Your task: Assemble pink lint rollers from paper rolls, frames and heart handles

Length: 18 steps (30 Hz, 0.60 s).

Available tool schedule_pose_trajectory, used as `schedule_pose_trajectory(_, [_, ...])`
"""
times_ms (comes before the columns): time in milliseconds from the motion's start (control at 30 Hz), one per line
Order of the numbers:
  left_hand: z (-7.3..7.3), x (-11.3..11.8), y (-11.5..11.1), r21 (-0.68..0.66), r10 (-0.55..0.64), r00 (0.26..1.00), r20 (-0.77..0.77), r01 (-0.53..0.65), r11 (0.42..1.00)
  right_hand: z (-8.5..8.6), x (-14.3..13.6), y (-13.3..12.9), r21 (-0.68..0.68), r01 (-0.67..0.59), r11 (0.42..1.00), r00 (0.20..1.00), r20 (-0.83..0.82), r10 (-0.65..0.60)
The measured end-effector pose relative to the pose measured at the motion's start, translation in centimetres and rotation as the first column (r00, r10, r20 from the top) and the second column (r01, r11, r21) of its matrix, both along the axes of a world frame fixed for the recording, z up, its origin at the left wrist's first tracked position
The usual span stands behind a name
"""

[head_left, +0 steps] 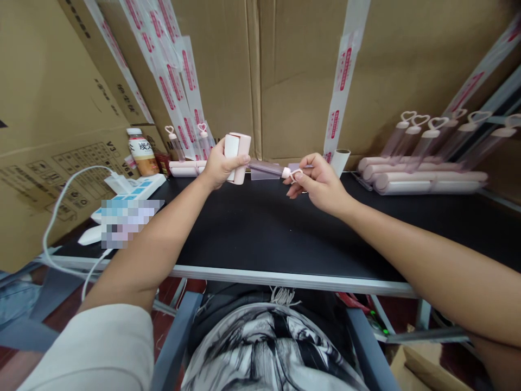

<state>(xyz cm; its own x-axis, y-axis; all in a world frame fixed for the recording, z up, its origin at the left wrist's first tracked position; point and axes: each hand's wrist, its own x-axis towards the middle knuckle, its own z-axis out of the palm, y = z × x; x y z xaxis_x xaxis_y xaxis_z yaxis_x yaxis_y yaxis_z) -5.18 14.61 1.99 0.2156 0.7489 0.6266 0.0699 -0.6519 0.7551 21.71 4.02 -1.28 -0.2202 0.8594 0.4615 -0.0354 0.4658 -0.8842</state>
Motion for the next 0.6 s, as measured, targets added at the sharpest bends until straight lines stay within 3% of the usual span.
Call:
schedule_pose_trajectory(367, [0.54, -0.39, -0.84, 0.041, 0.024, 0.997, -0.075, -0.021, 0.999, -0.48, 0.54, 0.57, -0.119, -0.168, 0.979, 0.985, 0.016, 0.171])
schedule_pose_trajectory(600, [0.69, -0.64, -0.32, 0.097, 0.02, 0.997, -0.075, -0.012, 0.995, -0.27, 0.32, 0.33, -0.112, -0.158, 0.981, 0.987, -0.027, 0.156])
